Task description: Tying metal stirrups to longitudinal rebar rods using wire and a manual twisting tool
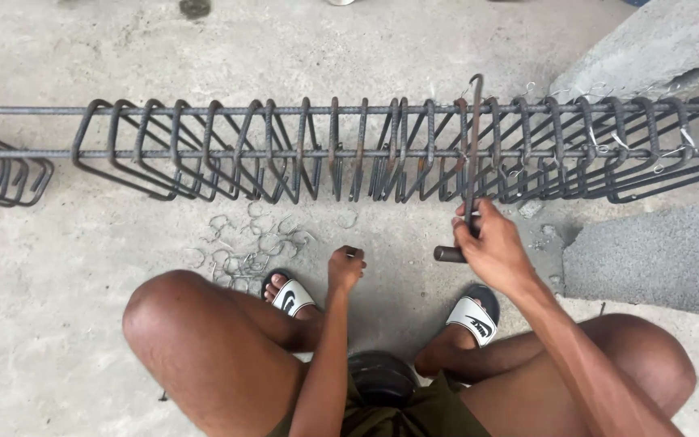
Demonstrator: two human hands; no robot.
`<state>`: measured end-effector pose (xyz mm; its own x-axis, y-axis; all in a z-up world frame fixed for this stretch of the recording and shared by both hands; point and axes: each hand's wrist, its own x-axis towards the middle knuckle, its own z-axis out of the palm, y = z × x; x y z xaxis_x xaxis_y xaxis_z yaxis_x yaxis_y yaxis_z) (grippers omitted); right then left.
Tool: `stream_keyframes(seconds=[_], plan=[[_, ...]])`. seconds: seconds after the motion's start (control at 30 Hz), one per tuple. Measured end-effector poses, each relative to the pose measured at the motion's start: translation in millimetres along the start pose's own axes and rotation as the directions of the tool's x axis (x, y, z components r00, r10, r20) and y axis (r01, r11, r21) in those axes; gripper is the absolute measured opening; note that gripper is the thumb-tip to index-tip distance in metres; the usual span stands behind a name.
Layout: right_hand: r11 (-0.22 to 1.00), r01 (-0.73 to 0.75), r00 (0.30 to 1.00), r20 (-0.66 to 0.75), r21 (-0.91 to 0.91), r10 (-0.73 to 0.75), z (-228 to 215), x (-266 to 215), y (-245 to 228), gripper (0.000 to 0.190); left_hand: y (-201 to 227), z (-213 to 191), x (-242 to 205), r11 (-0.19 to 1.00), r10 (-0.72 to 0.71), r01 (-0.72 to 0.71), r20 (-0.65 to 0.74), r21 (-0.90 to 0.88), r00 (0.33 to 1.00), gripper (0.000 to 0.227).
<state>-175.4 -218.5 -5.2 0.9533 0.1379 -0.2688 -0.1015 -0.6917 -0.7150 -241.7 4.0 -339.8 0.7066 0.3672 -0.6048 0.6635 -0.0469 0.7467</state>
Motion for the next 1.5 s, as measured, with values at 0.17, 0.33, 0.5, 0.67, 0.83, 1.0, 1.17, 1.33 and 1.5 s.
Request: stream_keyframes(seconds=[0.17, 0.33, 0.5, 0.67, 0.83, 1.0, 1.17, 1.33, 1.5], plan=[[0.999, -0.038, 0.998, 0.049, -0.036, 0.04, 2.1, 8.3, -5.9, 0.018, -21.8, 0.4, 60.1, 0.908, 0.059, -0.021, -0.078, 0.417, 0.995, 0.028], [0.994, -0.084, 0.993, 0.072, -0.071, 0.089, 0.5, 18.1, -14.6, 0.018, 15.4, -21.3, 73.5, 0.588, 0.131, -0.089, 0.014, 0.804, 0.991, 0.029], [0.992, -0.12, 0.988, 0.095, -0.048, 0.124, 1.3, 28.6, -15.9, 0.018, 16.6, -33.8, 116.2, 0.42, 0.32, -0.23, 0.094, 0.878, 0.943, 0.041], [0.991, -0.129, 0.985, 0.113, -0.044, 0.134, 2.1, 34.0, -18.2, 0.016, 1.5, -31.8, 142.1, 0.274, 0.371, -0.288, 0.176, 0.918, 0.912, 0.035], [0.991, -0.125, 0.983, 0.132, -0.049, 0.131, 2.0, 35.1, -28.0, 0.016, 0.3, -26.6, 144.0, 0.19, 0.387, -0.264, 0.175, 0.946, 0.905, 0.031], [0.993, -0.114, 0.984, 0.136, -0.031, 0.117, 4.4, 37.6, -28.5, 0.015, -10.3, -22.9, 149.0, 0.147, 0.516, -0.292, 0.179, 0.945, 0.838, 0.025], [0.993, -0.113, 0.984, 0.135, -0.027, 0.115, 3.2, 37.7, -27.3, 0.016, -15.2, -23.7, 153.8, 0.127, 0.517, -0.324, 0.216, 0.938, 0.828, 0.02], [0.994, -0.103, 0.984, 0.142, -0.034, 0.107, -0.1, 38.4, -29.8, 0.016, -20.2, -24.3, 152.5, 0.13, 0.56, -0.406, 0.27, 0.905, 0.783, 0.017], [0.996, -0.086, 0.988, 0.127, -0.027, 0.089, -2.2, 39.4, -27.5, 0.016, -20.4, -16.0, 152.7, 0.164, 0.638, -0.444, 0.248, 0.881, 0.729, 0.008]])
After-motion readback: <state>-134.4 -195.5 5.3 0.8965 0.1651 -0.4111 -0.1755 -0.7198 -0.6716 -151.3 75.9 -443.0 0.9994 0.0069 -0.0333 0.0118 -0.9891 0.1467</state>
